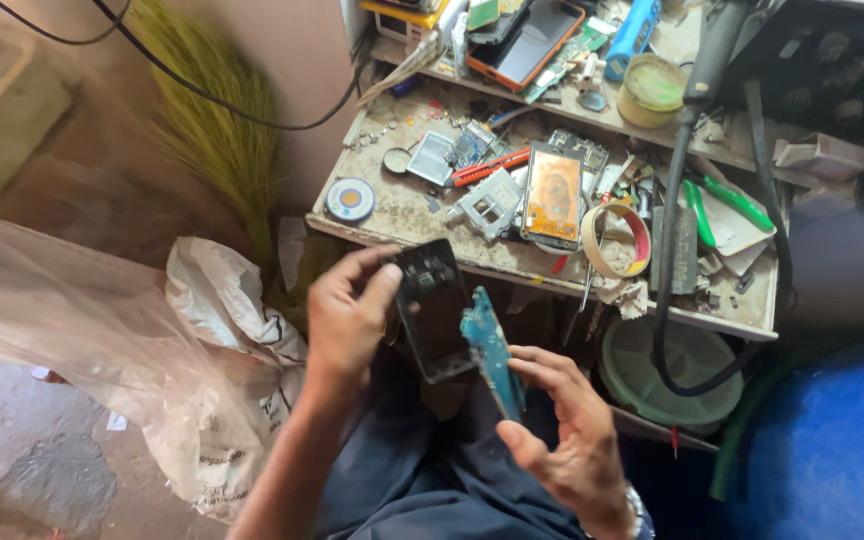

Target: The person cuts a piece of adhesive tape using scissors and then fits a phone motherboard and other internal components into a phone frame.

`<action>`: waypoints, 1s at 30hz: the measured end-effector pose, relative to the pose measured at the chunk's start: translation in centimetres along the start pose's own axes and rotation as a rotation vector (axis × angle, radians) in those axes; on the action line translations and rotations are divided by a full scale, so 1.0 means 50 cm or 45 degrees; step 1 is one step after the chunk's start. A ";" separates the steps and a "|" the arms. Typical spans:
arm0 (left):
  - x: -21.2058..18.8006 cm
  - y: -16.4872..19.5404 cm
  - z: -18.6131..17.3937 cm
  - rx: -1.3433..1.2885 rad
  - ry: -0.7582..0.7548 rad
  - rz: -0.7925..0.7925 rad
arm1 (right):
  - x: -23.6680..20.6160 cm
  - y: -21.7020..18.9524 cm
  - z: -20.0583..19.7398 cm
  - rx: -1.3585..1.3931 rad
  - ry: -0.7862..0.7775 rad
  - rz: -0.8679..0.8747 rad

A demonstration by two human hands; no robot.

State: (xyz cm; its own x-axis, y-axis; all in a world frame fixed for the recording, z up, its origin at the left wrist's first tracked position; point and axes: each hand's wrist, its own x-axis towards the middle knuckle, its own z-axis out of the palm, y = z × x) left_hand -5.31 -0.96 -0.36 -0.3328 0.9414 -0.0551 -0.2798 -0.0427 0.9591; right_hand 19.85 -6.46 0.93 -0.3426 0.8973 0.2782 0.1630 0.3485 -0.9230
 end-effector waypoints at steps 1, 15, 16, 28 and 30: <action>-0.019 -0.012 0.005 -0.023 -0.005 -0.020 | 0.007 -0.009 0.008 -0.171 0.016 -0.064; -0.140 -0.069 0.017 -0.003 -0.032 -0.031 | -0.021 -0.017 0.065 -0.739 0.148 -0.212; -0.145 -0.068 0.018 0.020 -0.032 -0.022 | -0.023 -0.016 0.066 -0.738 0.148 -0.210; -0.175 -0.041 0.019 0.231 -0.015 0.035 | -0.023 -0.015 0.065 -0.792 0.157 -0.228; -0.177 -0.041 0.020 0.210 -0.018 0.015 | -0.025 -0.015 0.066 -0.797 0.149 -0.223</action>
State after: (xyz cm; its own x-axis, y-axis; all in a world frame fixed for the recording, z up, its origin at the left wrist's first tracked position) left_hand -0.90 -8.87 -1.56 -0.3217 0.9459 -0.0410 -0.1243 0.0008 0.9922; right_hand 17.09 -8.73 0.42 -0.3160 0.8243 0.4698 0.6335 0.5519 -0.5422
